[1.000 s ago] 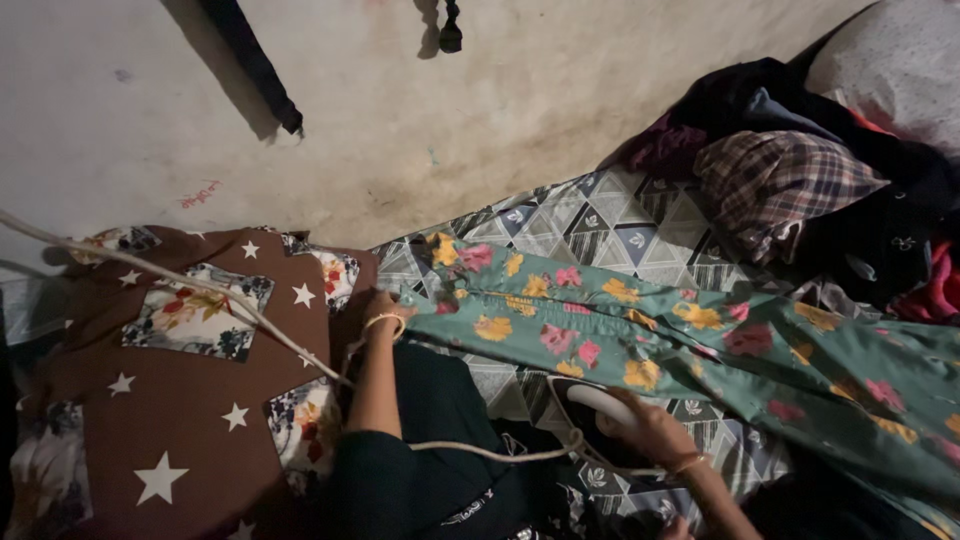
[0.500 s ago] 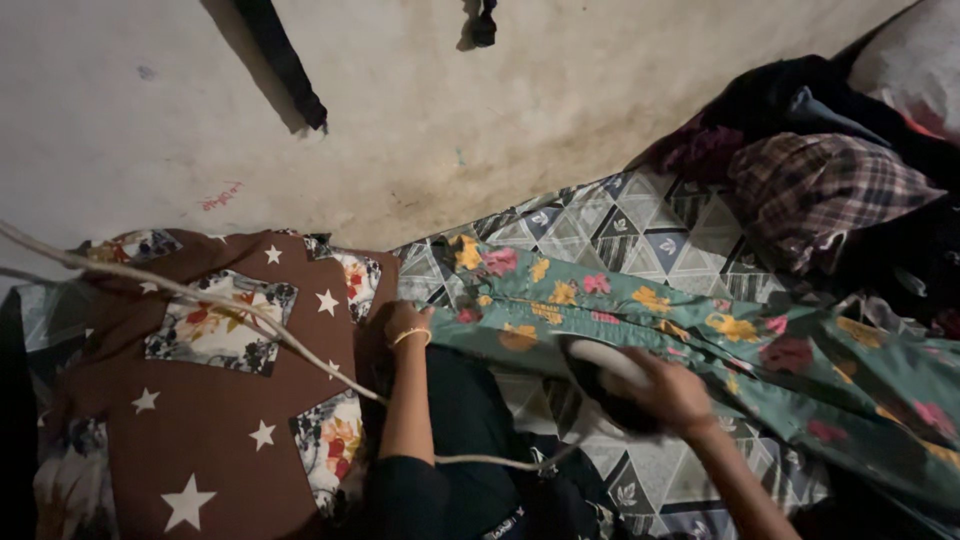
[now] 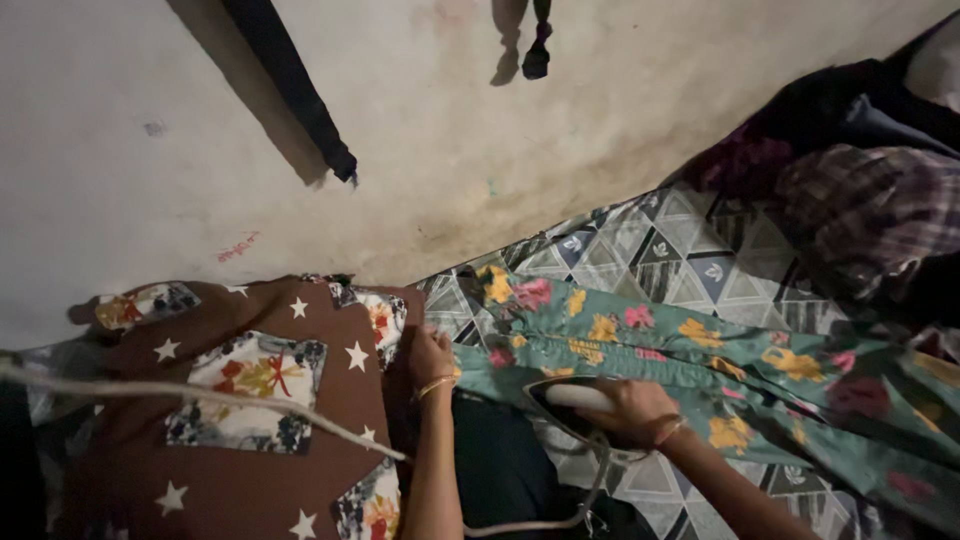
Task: The person irons a green floral-patterned garment on a patterned surface, repeatedly smoothing and folding sections of the fabric. The person uses a white electric iron and handles the garment with both hands, adjusting its position frequently.
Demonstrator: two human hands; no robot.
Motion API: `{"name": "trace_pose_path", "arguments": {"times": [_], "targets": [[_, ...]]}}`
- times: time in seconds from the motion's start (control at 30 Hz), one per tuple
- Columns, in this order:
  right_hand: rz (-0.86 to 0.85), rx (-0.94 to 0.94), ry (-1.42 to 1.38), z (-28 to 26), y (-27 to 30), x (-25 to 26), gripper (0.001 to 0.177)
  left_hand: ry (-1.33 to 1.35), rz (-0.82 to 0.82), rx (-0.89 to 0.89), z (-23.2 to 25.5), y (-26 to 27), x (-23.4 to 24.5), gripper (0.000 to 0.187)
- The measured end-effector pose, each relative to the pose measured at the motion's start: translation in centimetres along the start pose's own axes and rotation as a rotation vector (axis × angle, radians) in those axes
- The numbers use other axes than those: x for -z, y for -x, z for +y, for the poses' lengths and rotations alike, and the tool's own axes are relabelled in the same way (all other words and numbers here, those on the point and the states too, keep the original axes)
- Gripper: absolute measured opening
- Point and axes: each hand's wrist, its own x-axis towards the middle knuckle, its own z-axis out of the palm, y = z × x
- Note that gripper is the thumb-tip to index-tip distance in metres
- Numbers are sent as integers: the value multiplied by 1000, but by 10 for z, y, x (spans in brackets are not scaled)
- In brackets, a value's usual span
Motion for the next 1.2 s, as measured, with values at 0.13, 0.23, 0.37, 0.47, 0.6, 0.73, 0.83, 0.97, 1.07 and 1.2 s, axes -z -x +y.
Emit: {"name": "trace_pose_path", "arguments": {"times": [0.13, 0.23, 0.37, 0.47, 0.6, 0.73, 0.83, 0.97, 1.07, 1.2], "targets": [[-43, -109, -78, -46, -31, -2, 57, 97, 252, -273, 22, -4, 10, 23], [26, 30, -159, -90, -66, -9, 59, 213, 347, -312, 33, -5, 17, 24], [124, 208, -93, -128, -103, -18, 60, 413, 388, -220, 36, -3, 29, 37], [154, 155, -116, -115, -94, -24, 61, 491, 407, -182, 26, -4, 31, 33], [67, -132, -209, -61, -42, -26, 57, 394, 309, -122, 13, -7, 19, 34], [183, -280, 68, 12, 26, -25, 64, 452, 225, -193, 22, -9, 9, 32], [203, -493, -90, 46, 57, -36, 63, 245, 220, -259, 35, -8, 20, 34], [304, -520, -34, 50, 57, -54, 57, 86, 275, -385, 74, 6, 26, 32], [463, -390, -192, 33, 31, -53, 51, -6, 117, -529, 113, 29, 10, 28], [451, -445, -113, 16, 18, -47, 55, -145, -255, -829, 139, 72, -22, 18]]}}
